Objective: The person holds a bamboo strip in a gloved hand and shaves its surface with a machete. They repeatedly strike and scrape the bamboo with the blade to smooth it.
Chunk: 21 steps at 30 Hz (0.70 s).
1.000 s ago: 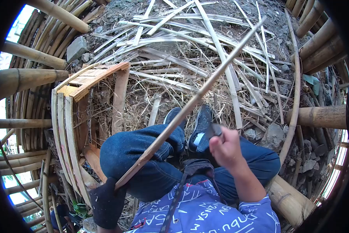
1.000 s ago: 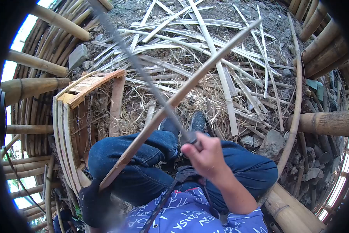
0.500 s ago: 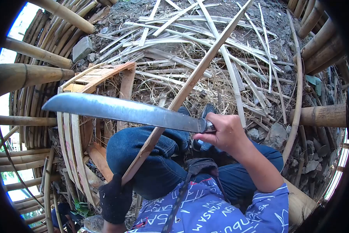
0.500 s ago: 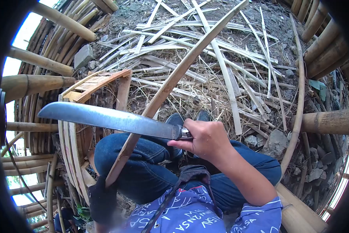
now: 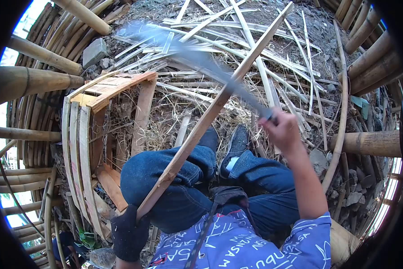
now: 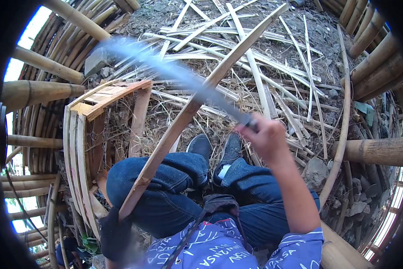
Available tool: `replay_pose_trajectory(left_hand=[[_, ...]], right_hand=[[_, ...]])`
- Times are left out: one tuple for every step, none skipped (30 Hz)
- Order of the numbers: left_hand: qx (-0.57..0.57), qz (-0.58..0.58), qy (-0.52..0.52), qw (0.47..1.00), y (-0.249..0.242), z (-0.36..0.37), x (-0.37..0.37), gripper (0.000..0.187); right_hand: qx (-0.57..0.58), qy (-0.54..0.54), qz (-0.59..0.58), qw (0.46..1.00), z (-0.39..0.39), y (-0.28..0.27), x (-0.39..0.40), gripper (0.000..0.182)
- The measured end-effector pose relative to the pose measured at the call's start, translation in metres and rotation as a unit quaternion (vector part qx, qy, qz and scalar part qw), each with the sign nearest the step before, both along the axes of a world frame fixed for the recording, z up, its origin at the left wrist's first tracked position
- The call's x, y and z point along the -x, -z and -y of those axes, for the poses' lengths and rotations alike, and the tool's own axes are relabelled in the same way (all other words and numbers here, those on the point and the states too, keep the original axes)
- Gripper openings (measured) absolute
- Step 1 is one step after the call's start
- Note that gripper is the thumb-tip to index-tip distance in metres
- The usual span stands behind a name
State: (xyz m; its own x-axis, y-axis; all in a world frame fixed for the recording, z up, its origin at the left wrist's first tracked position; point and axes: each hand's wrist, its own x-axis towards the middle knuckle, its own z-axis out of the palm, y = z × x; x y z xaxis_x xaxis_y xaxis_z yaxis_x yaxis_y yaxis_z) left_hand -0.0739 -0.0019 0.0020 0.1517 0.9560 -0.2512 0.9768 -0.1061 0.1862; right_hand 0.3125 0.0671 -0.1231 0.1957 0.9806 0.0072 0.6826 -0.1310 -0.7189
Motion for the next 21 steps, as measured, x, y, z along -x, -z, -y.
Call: replay_pose_trajectory(left_hand=[[0.000, -0.011, -0.009, 1.000, 0.000, 0.000, -0.001, 0.021], [-0.001, -0.022, -0.017, 1.000, -0.002, -0.001, -0.002, 0.022], [-0.005, -0.018, -0.020, 1.000, -0.003, -0.004, -0.004, 0.022], [0.015, -0.004, -0.032, 0.999, -0.006, -0.008, -0.005, 0.022], [0.037, 0.010, -0.040, 0.998, -0.009, -0.012, -0.007, 0.022], [0.033, 0.017, -0.038, 0.999, -0.009, -0.012, -0.007, 0.022], [0.038, 0.002, -0.035, 0.999, -0.009, -0.010, -0.005, 0.020], [0.038, -0.009, -0.029, 0.999, -0.007, -0.010, -0.005, 0.019], [0.024, 0.009, -0.017, 1.000, -0.009, -0.009, -0.006, 0.019], [0.056, 0.017, -0.028, 0.998, -0.014, -0.005, -0.005, 0.022], [0.088, 0.025, -0.039, 0.995, -0.016, -0.003, -0.004, 0.031], [0.074, 0.041, -0.028, 0.996, -0.015, -0.002, -0.003, 0.031], [0.061, 0.069, -0.022, 0.996, -0.013, -0.001, -0.001, 0.031], [0.049, 0.092, -0.018, 0.994, -0.013, -0.001, 0.000, 0.032], [0.037, 0.098, -0.015, 0.994, -0.013, -0.001, 0.000, 0.032], [0.036, 0.116, -0.014, 0.993, -0.014, 0.000, -0.001, 0.031], [0.035, 0.131, -0.014, 0.991, -0.015, 0.001, 0.001, 0.031], [0.027, 0.134, -0.011, 0.991, -0.012, 0.005, 0.005, 0.031], [0.020, 0.127, 0.001, 0.992, -0.004, 0.009, 0.012, 0.032], [0.012, 0.121, 0.014, 0.992, 0.001, 0.013, 0.016, 0.033], [0.006, 0.125, 0.017, 0.992, 0.002, 0.015, 0.018, 0.033]], right_hand=[[0.007, 0.053, 0.026, 0.998, -0.006, -0.002, -0.017, 0.053], [-0.025, 0.051, 0.043, 0.997, -0.004, 0.003, -0.036, 0.055], [-0.060, 0.048, 0.062, 0.995, -0.006, 0.007, -0.050, 0.057], [-0.062, 0.048, 0.076, 0.994, -0.005, 0.008, -0.053, 0.060], [-0.061, 0.049, 0.090, 0.993, 0.002, 0.009, -0.054, 0.062], [-0.035, 0.059, 0.051, 0.996, 0.007, 0.008, -0.048, 0.064], [-0.035, 0.079, 0.019, 0.996, 0.012, 0.009, -0.040, 0.062], [-0.060, 0.084, -0.053, 0.993, 0.016, 0.016, -0.032, 0.059], [-0.011, 0.116, -0.114, 0.987, 0.022, 0.026, -0.027, 0.056], [-0.026, 0.123, -0.209, 0.970, 0.024, 0.029, -0.016, 0.055], [-0.027, 0.136, -0.205, 0.969, 0.030, 0.058, -0.014, 0.053], [-0.024, 0.136, -0.279, 0.950, 0.032, 0.041, 0.002, 0.051], [-0.019, 0.131, -0.355, 0.926, 0.031, 0.026, 0.020, 0.049], [-0.024, 0.111, -0.385, 0.916, 0.031, 0.026, 0.031, 0.049], [-0.026, 0.089, -0.417, 0.904, 0.029, 0.025, 0.041, 0.049], [-0.041, 0.085, -0.419, 0.903, 0.027, 0.019, 0.052, 0.046], [-0.055, 0.082, -0.423, 0.901, 0.025, 0.010, 0.063, 0.042], [-0.059, 0.080, -0.453, 0.886, 0.024, 0.006, 0.072, 0.035], [-0.067, 0.078, -0.450, 0.887, 0.023, -0.001, 0.080, 0.035], [-0.071, 0.073, -0.477, 0.873, 0.022, -0.010, 0.088, 0.034], [-0.074, 0.068, -0.504, 0.858, 0.021, -0.017, 0.096, 0.035]])
